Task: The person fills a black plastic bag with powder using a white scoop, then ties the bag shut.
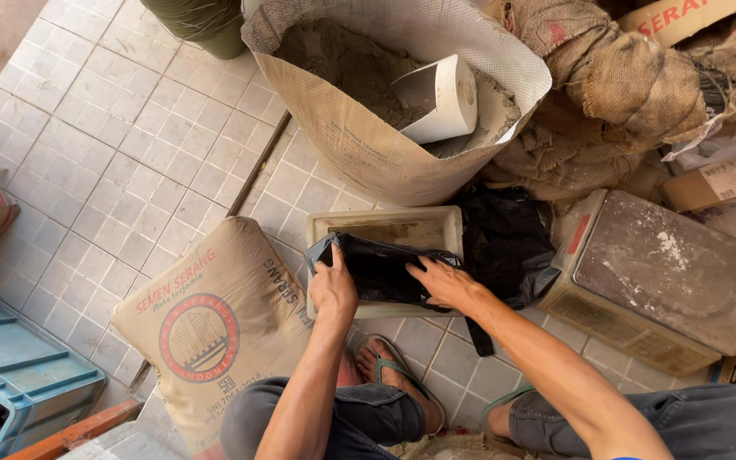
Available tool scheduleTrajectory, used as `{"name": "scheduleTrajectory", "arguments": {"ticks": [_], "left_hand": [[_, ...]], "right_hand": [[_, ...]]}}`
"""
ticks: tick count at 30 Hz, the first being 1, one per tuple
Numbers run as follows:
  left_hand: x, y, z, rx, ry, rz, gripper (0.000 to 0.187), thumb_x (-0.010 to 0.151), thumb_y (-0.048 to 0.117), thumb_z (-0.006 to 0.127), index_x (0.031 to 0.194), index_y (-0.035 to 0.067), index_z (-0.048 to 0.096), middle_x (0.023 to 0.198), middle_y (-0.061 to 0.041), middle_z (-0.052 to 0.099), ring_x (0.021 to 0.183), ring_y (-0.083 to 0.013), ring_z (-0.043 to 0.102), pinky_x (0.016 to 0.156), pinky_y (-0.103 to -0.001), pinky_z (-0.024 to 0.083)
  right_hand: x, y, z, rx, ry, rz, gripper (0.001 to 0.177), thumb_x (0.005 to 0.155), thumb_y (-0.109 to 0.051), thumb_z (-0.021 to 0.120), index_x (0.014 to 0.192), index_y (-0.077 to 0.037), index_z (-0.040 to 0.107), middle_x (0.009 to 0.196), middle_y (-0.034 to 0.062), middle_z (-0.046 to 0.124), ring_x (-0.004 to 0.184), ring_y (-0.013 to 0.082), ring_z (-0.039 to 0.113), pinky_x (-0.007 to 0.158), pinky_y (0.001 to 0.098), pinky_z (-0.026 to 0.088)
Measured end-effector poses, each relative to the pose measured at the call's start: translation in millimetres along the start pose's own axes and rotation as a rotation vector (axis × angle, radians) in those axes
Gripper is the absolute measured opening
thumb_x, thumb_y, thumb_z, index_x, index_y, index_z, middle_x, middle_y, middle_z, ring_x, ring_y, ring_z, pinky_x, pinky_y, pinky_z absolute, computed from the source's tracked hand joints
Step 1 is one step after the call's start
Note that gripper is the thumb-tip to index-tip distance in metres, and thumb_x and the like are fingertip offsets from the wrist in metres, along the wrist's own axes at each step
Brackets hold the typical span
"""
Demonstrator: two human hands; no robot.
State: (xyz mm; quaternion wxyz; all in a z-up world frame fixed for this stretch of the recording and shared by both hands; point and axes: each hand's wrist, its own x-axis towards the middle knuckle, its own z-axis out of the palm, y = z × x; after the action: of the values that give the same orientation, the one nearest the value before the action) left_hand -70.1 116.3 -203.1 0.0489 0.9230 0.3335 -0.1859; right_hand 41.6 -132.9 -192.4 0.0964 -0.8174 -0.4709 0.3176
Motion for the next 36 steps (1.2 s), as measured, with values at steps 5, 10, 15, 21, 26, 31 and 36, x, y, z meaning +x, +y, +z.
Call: {"name": "scheduleTrajectory", "arguments": {"ticks": [5, 10, 15, 21, 26, 31, 36], "left_hand": [[7, 8, 10, 0.123, -0.158, 0.072, 0.082, 0.099, 0.021, 0.069, 0.173, 0.022, 0.033, 0.126, -0.016, 0.066, 0.097, -0.034, 0.077, 0.077, -0.053, 0.065], [7, 12, 1, 0.121, -0.261, 0.205, 0.121, 0.077, 0.05, 0.091, 0.173, 0.013, 0.027, 0.121, -0.023, 0.066, 0.099, -0.0407, 0.075, 0.079, -0.058, 0.063], [12, 14, -15, -0.276, -0.306, 0.136, 0.078, 0.092, 0.066, 0.068, 0.149, 0.014, 0.052, 0.111, -0.023, 0.075, 0.108, -0.0477, 0.075, 0.083, -0.063, 0.061], [-7, 32, -51, -0.481, -0.335, 0.115, 0.066, 0.099, 0.072, 0.055, 0.134, 0.017, 0.062, 0.118, -0.022, 0.073, 0.118, -0.0468, 0.071, 0.089, -0.065, 0.058], [-36, 44, -132, -0.539, -0.425, 0.109, 0.064, 0.102, 0.06, 0.055, 0.139, 0.008, 0.06, 0.126, -0.029, 0.071, 0.127, -0.0507, 0.066, 0.101, -0.064, 0.055], [-46, 48, -158, -0.528, -0.446, 0.127, 0.064, 0.101, 0.063, 0.055, 0.136, 0.011, 0.061, 0.125, -0.027, 0.072, 0.126, -0.0491, 0.067, 0.101, -0.063, 0.055], [-62, 51, -194, -0.503, -0.454, 0.201, 0.065, 0.102, 0.062, 0.051, 0.139, 0.008, 0.057, 0.121, -0.03, 0.072, 0.123, -0.0516, 0.068, 0.101, -0.065, 0.054]], "right_hand": [[-6, -2, -47, 0.093, -0.113, -0.025, 0.115, 0.074, -0.034, 0.095, 0.169, -0.017, 0.031, 0.157, 0.0401, 0.042, 0.136, 0.0622, 0.054, 0.112, 0.0691, 0.05], [7, 12, -13, 0.004, -0.073, 0.092, 0.112, 0.073, -0.024, 0.098, 0.167, -0.018, 0.037, 0.153, 0.0346, 0.051, 0.137, 0.0536, 0.058, 0.112, 0.0612, 0.053], [-42, -50, -87, 0.113, 0.447, -0.138, 0.015, 0.097, -0.029, 0.066, 0.095, -0.016, 0.071, 0.082, 0.0085, 0.073, 0.077, 0.0334, 0.074, 0.07, 0.045, 0.059], [-68, -54, -294, -0.03, 1.215, 0.125, 0.03, 0.107, -0.045, 0.081, 0.084, -0.03, 0.071, 0.067, -0.0108, 0.065, 0.069, 0.0152, 0.069, 0.07, 0.0295, 0.057], [3, -54, -346, -0.108, 0.736, 0.491, 0.049, 0.102, -0.051, 0.074, 0.098, -0.003, 0.073, 0.084, 0.0223, 0.075, 0.086, 0.0398, 0.078, 0.072, 0.0523, 0.062], [62, -13, -331, -0.127, 0.757, 0.513, 0.04, 0.089, -0.035, 0.076, 0.104, 0.001, 0.066, 0.083, 0.0235, 0.074, 0.084, 0.0475, 0.078, 0.069, 0.0601, 0.061], [80, -34, -357, -0.407, 1.028, 0.317, 0.034, 0.088, -0.026, 0.082, 0.102, -0.004, 0.06, 0.091, 0.0177, 0.073, 0.073, 0.0439, 0.078, 0.065, 0.0566, 0.063]]}}
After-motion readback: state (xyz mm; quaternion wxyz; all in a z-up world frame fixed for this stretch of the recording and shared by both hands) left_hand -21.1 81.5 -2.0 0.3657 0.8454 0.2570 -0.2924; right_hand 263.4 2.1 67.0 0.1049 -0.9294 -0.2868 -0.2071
